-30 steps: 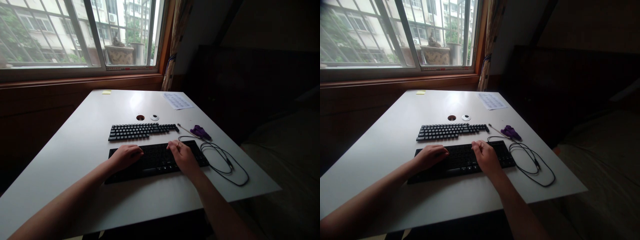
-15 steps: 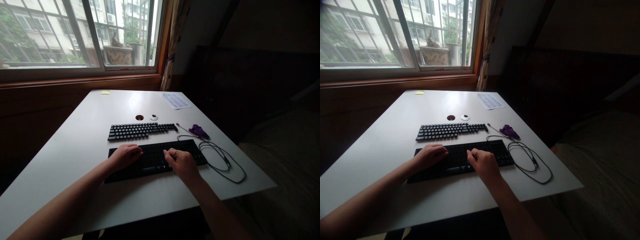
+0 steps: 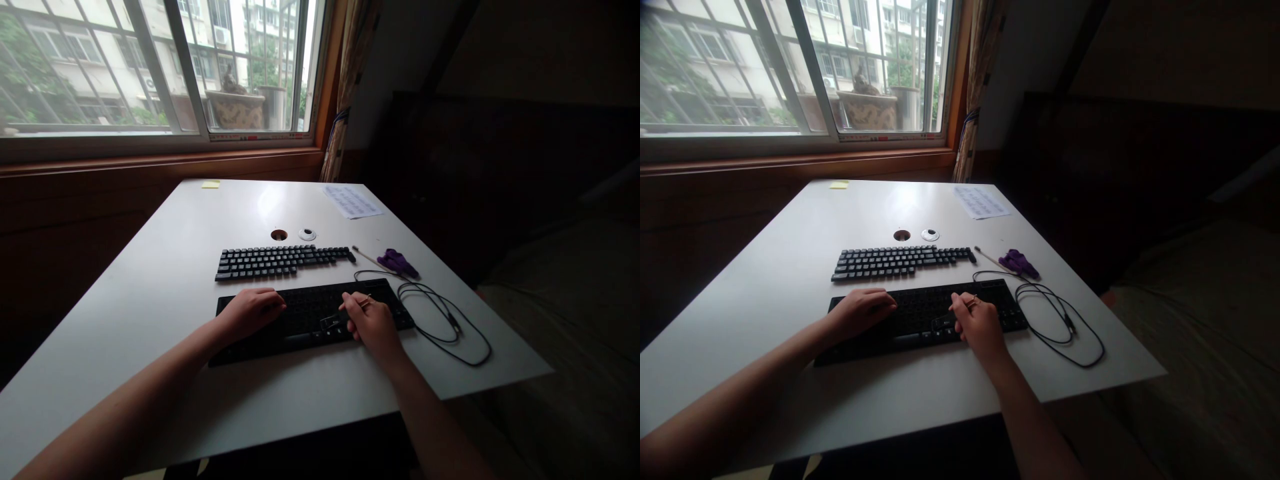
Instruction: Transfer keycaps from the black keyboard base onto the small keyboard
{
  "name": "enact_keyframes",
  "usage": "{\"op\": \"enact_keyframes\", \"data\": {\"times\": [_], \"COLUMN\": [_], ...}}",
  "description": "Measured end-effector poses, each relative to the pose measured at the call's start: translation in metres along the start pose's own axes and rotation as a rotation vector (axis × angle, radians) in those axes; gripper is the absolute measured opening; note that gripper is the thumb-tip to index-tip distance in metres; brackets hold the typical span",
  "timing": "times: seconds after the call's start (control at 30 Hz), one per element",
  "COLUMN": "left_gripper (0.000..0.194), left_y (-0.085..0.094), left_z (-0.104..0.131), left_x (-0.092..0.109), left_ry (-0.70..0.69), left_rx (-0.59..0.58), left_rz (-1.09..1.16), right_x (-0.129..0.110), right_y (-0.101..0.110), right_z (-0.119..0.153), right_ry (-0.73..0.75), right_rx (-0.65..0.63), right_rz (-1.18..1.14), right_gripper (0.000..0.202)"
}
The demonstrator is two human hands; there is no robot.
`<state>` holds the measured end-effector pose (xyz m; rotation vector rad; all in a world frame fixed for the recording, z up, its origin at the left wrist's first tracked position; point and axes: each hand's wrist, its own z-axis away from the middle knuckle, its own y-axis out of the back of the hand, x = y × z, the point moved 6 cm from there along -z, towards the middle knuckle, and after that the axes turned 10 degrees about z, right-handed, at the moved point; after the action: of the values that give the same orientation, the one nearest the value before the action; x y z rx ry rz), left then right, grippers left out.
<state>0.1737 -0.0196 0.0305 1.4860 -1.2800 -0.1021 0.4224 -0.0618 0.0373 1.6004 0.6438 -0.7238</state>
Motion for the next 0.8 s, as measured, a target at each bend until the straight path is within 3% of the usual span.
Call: {"op": "enact_keyframes", "data": {"times": [0.27,0.5,0.8], "left_gripper": [0.019,0.018,0.022], "left_y": [0.001,0.003,0.006], "left_z": [0.0,0.001,-0.001], "left_x": [0.004,0.01,0.004], "left_ry": [-0.02,-0.05,0.031], "left_rx": [-0.01,0.005,0.07], "left_rz": [0.009,0.021,0.099], "right_x": [-0.025,-0.044,-0.058], "right_y": [0.003,-0.023,-0.042], "right_z": [0.002,-0.005,-0.004], "right_ry": [0.072,0.14,0.235], "right_rx": [0.058,-0.028,-0.056], "right_rz": [-0.021,-0.161,-0.213], "right_gripper": [0.042,0.036,0.028]}}
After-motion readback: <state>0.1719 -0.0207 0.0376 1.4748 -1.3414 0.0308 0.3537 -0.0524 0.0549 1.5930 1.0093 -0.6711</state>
